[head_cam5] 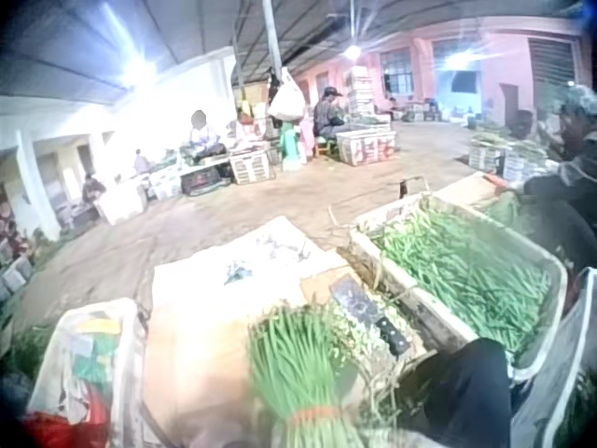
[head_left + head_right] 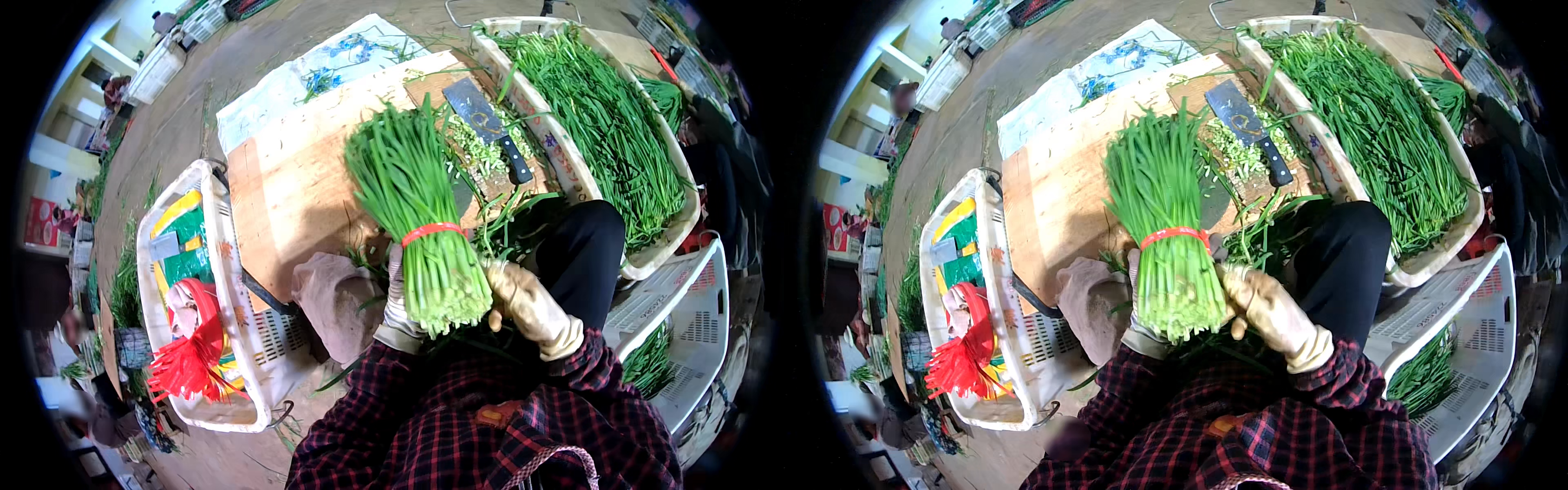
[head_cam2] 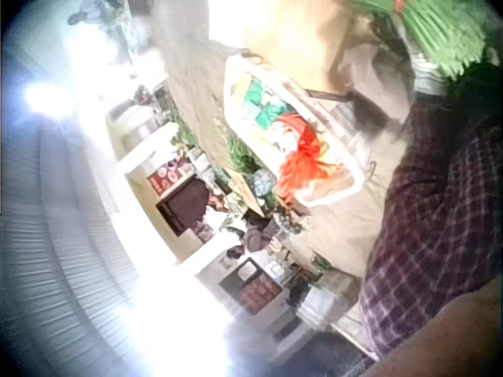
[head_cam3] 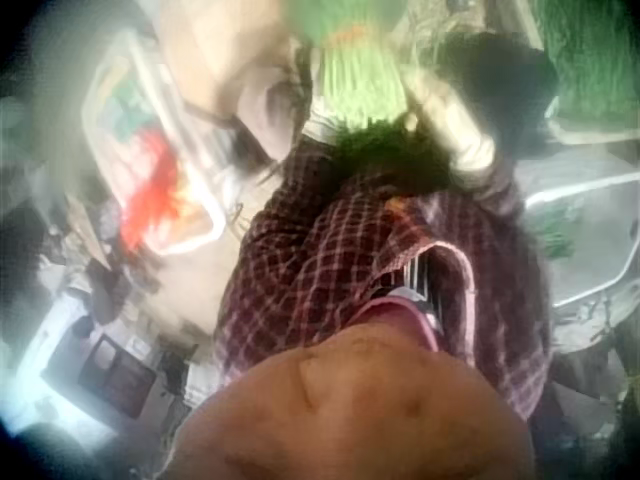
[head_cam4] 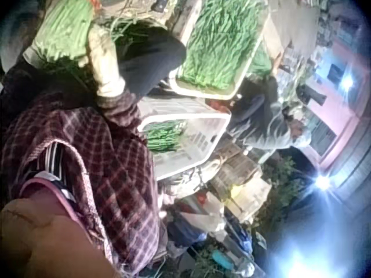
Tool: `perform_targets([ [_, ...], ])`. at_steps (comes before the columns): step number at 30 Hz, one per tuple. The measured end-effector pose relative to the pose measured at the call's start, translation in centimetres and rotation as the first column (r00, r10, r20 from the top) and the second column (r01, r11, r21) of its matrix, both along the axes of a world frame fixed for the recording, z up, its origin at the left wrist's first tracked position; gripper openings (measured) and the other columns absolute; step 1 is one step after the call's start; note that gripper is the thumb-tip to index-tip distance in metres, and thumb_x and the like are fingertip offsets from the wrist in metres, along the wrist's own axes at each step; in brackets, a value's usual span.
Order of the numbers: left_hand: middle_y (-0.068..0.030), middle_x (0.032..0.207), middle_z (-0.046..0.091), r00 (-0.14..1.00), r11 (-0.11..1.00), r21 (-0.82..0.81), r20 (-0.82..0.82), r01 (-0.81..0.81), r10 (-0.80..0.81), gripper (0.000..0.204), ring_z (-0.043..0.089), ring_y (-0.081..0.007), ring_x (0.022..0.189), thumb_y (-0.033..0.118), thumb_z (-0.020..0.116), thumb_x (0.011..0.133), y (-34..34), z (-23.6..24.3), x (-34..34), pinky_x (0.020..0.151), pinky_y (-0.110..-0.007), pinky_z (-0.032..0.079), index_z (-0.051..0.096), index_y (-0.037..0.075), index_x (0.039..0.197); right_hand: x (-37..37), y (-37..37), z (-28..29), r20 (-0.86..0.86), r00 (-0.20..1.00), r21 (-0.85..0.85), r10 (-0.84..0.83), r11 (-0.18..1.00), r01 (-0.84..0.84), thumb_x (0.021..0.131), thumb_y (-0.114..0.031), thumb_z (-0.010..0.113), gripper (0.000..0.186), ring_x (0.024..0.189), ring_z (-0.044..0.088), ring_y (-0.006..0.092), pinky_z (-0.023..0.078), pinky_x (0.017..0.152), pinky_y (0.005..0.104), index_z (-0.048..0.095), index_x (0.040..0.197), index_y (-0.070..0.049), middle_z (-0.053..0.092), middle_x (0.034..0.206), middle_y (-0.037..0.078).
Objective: The person bundles and trims green onions by hand and with a knife, before tying a bundle with a red strap and placing it into a basket.
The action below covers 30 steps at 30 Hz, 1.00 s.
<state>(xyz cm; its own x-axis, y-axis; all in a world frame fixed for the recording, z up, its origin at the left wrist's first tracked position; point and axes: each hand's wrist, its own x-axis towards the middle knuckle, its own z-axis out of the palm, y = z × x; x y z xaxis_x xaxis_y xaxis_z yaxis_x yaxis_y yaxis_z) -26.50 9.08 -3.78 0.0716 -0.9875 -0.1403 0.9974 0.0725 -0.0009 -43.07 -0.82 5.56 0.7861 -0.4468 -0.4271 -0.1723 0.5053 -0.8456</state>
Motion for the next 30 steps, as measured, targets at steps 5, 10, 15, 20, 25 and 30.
perform_targets([
  [5, -0.0194, 0.151, 0.029, 0.989, 0.994, -0.042, 0.098, -0.104, 0.107, 0.1, 0.028, -0.0379, 0.139, 0.078, 0.042, 0.08, -0.6, 0.3, -0.9, 0.113, -0.052, 0.026, 0.027, 0.007, 0.148, -2.3, 1.8, 1.6, -0.141, 0.981, -0.054, 0.131, 0.989, -0.14, 0.093, -0.022, 0.064, 0.018, 0.053, 0.056, 0.0058, 0.042, 0.046, 0.0197, 0.066, 0.097, -0.004, 0.061, 0.068, -0.001],
  [10, -0.0156, 0.153, 0.024, 0.994, 0.98, -0.182, -0.093, -0.077, 0.06, 0.088, 0.02, -0.0357, 0.141, 0.072, 0.036, 0.086, -1.2, 2.0, -0.7, 0.116, -0.051, 0.018, 0.026, 0.012, 0.149, -2.8, 1.3, 0.9, -0.126, 0.977, -0.465, -0.171, 0.88, 0.094, 0.089, -0.005, 0.063, 0.023, 0.061, 0.053, 0.0062, 0.044, 0.057, 0.0225, 0.065, 0.112, -0.002, 0.06, 0.072, -0.001],
  [15, -0.0148, 0.149, 0.033, 0.881, 0.98, -0.177, -0.473, -0.087, -0.007, 0.079, 0.031, -0.0335, 0.137, 0.068, 0.032, 0.091, -1.8, 2.3, -0.4, 0.114, -0.051, 0.024, 0.032, 0.012, 0.146, -1.9, 1.3, 3.5, -0.022, 0.976, -0.484, -0.215, 0.857, 0.178, 0.087, -0.007, 0.066, 0.039, 0.063, 0.053, 0.0058, 0.044, 0.06, 0.0222, 0.058, 0.125, -0.005, 0.058, 0.074, -0.002],
  [20, -0.0149, 0.141, 0.045, 0.908, 0.953, -0.26, -0.418, -0.153, 0.032, 0.078, 0.046, -0.0335, 0.126, 0.068, 0.032, 0.092, -1.8, 3.8, -0.8, 0.107, -0.05, 0.036, 0.037, 0.01, 0.143, -0.5, -0.4, 6.3, 0.386, 0.922, -0.876, -0.029, 0.301, 0.376, 0.079, -0.002, 0.071, 0.031, 0.082, 0.064, 0.0228, 0.049, 0.075, 0.0324, 0.065, 0.109, -0.004, 0.066, 0.091, 0.01],
  [25, -0.0117, 0.137, 0.049, 0.976, 0.985, -0.065, 0.14, -0.159, 0.167, 0.073, 0.05, -0.0277, 0.122, 0.065, 0.042, 0.091, -3.1, 5.7, -2.2, 0.104, -0.045, 0.041, 0.042, 0.011, 0.14, 1.7, -2.7, 8.2, 0.302, 0.951, -0.953, 0.073, 0.044, 0.299, 0.08, -0.015, 0.072, 0.028, 0.111, 0.056, 0.0394, 0.045, 0.093, 0.045, 0.066, 0.105, -0.004, 0.061, 0.117, 0.017],
  [30, -0.0126, 0.131, 0.054, 0.981, 0.988, 0.097, 0.163, -0.123, 0.106, 0.067, 0.055, -0.0276, 0.116, 0.059, 0.047, 0.092, -3.1, 4.9, -2.5, 0.102, -0.044, 0.043, 0.046, 0.008, 0.136, 2.4, -3.7, 6.6, 0.061, 0.986, -0.987, 0.155, -0.138, 0.083, 0.079, -0.012, 0.067, 0.012, 0.114, 0.055, 0.0386, 0.047, 0.091, 0.0461, 0.066, 0.082, 0.0, 0.064, 0.112, 0.015],
])
